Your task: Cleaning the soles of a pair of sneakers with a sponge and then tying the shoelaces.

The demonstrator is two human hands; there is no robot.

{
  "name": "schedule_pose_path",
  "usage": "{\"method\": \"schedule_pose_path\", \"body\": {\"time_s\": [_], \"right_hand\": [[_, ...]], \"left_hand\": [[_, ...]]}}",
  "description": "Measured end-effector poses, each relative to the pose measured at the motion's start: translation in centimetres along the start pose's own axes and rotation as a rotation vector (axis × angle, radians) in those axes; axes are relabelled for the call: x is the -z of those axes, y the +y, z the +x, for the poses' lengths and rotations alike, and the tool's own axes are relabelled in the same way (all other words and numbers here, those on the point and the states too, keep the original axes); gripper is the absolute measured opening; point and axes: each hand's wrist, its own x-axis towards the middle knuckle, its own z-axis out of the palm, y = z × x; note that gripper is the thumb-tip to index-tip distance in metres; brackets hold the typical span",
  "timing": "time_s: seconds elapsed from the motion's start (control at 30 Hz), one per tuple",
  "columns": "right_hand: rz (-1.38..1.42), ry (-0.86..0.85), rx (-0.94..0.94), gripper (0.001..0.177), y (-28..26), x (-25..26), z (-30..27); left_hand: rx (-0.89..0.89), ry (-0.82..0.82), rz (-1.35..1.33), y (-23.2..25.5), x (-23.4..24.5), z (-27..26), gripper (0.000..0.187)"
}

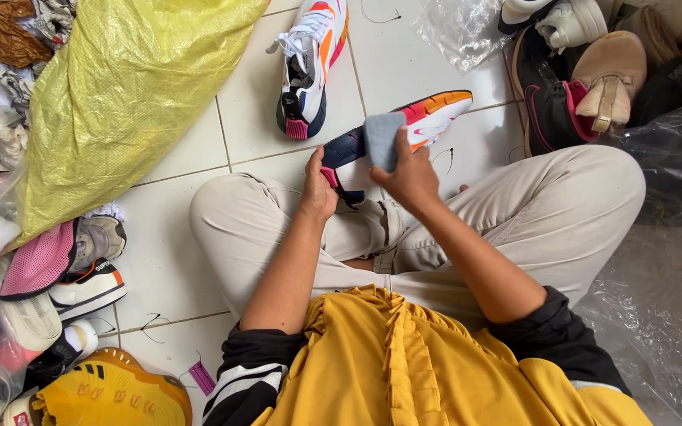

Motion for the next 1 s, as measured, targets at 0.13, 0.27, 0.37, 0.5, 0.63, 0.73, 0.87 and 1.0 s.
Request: {"method": "schedule_pose_path", "body": {"time_s": [0.13, 0.27, 0.37, 0.5, 0.63, 0.73, 0.87, 1.0], "right_hand": [[0.022, -0.116, 0.027, 0.096, -2.7, -0.6, -3.7], [-0.031, -0.254, 0.150, 0.097, -2.5, -2.2, -4.3], [0.186, -0.440, 0.097, 0.093, -1.1, -0.1, -2.8], [0.407, -0.587, 0.013, 0.086, -2.0, 8.6, -1.9], [0.523, -0.128, 0.097, 0.080, 5.3, 9.8, 6.0], [0.318, 0.171, -0.122, 0.085, 8.3, 9.2, 9.8], [0.181, 0.236, -0.078, 0.078, 10.0, 5.8, 11.5], [0.021, 0.250, 0.019, 0.076, 4.4, 6.4, 5.6]], "left_hand": [[0.081, -0.090, 0.007, 1.6, -2.9, -4.6, 0.066], [0.137, -0.062, -0.007, 0.9, -1.5, -4.5, 0.057], [0.182, -0.039, -0.022, 0.6, -0.5, -4.0, 0.049], [0.203, 0.012, -0.105, 1.0, -1.1, -2.2, 0.050], [0.265, -0.020, -0.180, 2.3, -2.0, -2.6, 0.077], [0.279, 0.159, -0.104, 3.2, -3.6, -4.0, 0.054], [0.311, 0.027, -0.256, 6.3, -6.5, -8.0, 0.104], [0.312, 0.017, -0.266, 5.5, -5.2, -6.9, 0.105]]}}
